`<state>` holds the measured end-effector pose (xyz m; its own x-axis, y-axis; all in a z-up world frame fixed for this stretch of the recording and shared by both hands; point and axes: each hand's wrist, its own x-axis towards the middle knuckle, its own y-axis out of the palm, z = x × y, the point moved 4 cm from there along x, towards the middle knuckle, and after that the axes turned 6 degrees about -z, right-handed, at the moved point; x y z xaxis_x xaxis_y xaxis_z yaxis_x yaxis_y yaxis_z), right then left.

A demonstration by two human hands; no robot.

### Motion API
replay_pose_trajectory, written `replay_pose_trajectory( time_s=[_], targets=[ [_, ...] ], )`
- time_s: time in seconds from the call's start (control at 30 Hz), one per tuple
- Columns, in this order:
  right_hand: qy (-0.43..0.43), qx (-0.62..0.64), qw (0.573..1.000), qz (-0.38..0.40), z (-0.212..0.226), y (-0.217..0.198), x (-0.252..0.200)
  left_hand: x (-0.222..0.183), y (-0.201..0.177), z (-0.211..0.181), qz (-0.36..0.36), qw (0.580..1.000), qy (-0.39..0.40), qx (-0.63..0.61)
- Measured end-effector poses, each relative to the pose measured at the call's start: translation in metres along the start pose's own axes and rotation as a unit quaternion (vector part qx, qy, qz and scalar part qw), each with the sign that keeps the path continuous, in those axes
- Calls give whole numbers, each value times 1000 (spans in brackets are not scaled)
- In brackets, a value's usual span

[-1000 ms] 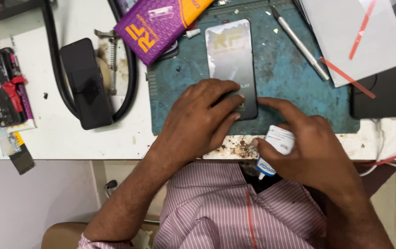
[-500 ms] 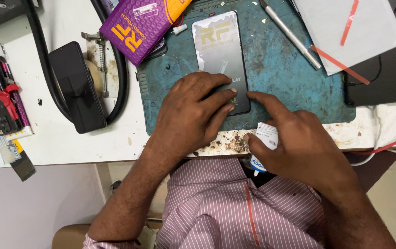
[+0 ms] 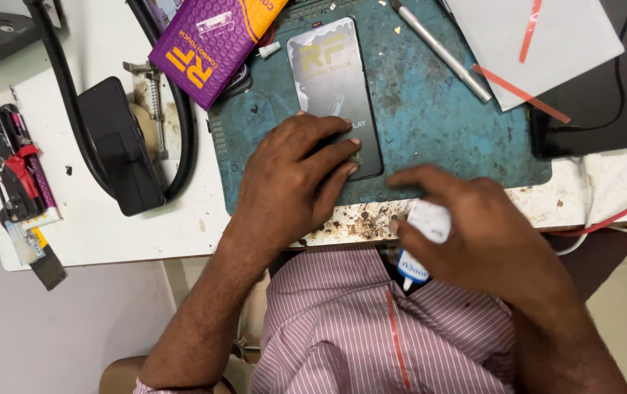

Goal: The person applies adhesive from a tube to the internal perimeter of a mobile phone frame and aligns the screen component onto the body of the device.

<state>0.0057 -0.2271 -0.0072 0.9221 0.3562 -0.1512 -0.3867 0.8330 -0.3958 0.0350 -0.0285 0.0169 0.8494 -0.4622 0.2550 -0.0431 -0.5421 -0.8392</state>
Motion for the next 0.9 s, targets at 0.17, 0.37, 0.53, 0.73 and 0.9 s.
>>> replay_pose_trajectory(
  time_s=[0.17, 0.37, 0.53, 0.73, 0.9],
  targets=[
    [134, 1, 990, 38, -11, -8, 20, 1, 0, -1, 2, 1000, -6, 1],
    [54, -11, 997, 60, 0, -7, 33, 5, -1, -2, 6, 1000, -9, 5],
    [177, -43, 976, 117, 0, -5, 35, 5, -1, -3, 9, 1000, -13, 6],
    [211, -74, 964, 147, 9, -6, 36, 5, -1, -3, 12, 1000, -13, 6],
    [172, -71, 972, 142, 5, -5, 27, 4, 1, -4, 10, 1000, -18, 9]
  ],
)
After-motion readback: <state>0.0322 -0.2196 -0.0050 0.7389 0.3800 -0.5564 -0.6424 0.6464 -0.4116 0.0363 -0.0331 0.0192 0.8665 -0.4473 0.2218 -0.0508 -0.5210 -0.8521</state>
